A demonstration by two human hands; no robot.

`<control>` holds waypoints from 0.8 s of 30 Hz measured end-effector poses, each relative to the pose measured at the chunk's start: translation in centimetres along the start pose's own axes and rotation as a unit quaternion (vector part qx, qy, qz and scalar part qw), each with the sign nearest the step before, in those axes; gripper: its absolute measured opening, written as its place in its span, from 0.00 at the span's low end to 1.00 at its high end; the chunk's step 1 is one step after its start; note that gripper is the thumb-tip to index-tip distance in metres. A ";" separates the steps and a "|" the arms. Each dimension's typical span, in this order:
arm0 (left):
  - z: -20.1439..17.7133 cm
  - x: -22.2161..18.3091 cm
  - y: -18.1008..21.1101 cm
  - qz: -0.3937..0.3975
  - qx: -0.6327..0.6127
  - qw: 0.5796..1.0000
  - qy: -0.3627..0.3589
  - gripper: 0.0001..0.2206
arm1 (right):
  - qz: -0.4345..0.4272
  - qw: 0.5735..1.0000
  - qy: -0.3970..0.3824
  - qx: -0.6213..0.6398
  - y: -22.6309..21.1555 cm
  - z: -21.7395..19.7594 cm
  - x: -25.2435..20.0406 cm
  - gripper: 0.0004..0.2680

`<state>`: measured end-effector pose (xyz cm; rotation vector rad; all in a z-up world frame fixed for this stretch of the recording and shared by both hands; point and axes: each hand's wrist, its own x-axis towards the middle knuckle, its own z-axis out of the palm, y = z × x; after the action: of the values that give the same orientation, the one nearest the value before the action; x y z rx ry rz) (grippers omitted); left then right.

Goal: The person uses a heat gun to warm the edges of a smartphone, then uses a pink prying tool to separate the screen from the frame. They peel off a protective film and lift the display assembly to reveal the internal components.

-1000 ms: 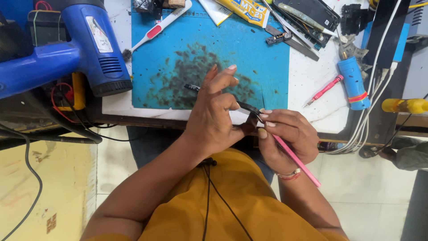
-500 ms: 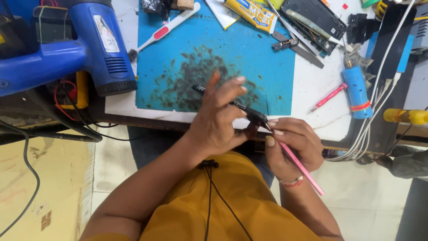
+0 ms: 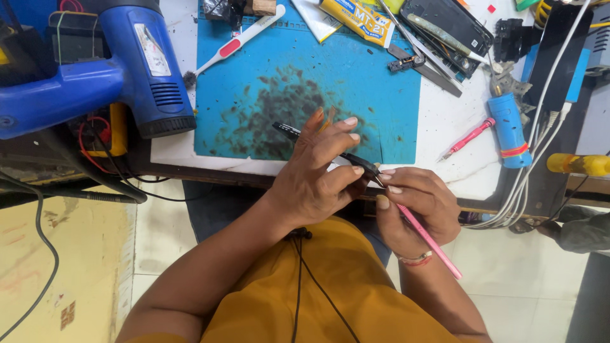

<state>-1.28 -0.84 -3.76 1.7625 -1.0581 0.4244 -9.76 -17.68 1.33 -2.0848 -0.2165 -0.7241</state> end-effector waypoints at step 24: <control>-1.2 0.3 0.0 0.022 0.028 0.999 -0.011 0.28 | 0.003 1.000 -0.010 0.001 -0.6 -0.3 1.1 0.07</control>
<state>-0.90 0.06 -3.08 1.7998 -1.1123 0.4668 -9.21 -17.67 2.56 -2.0902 -0.2219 -0.7007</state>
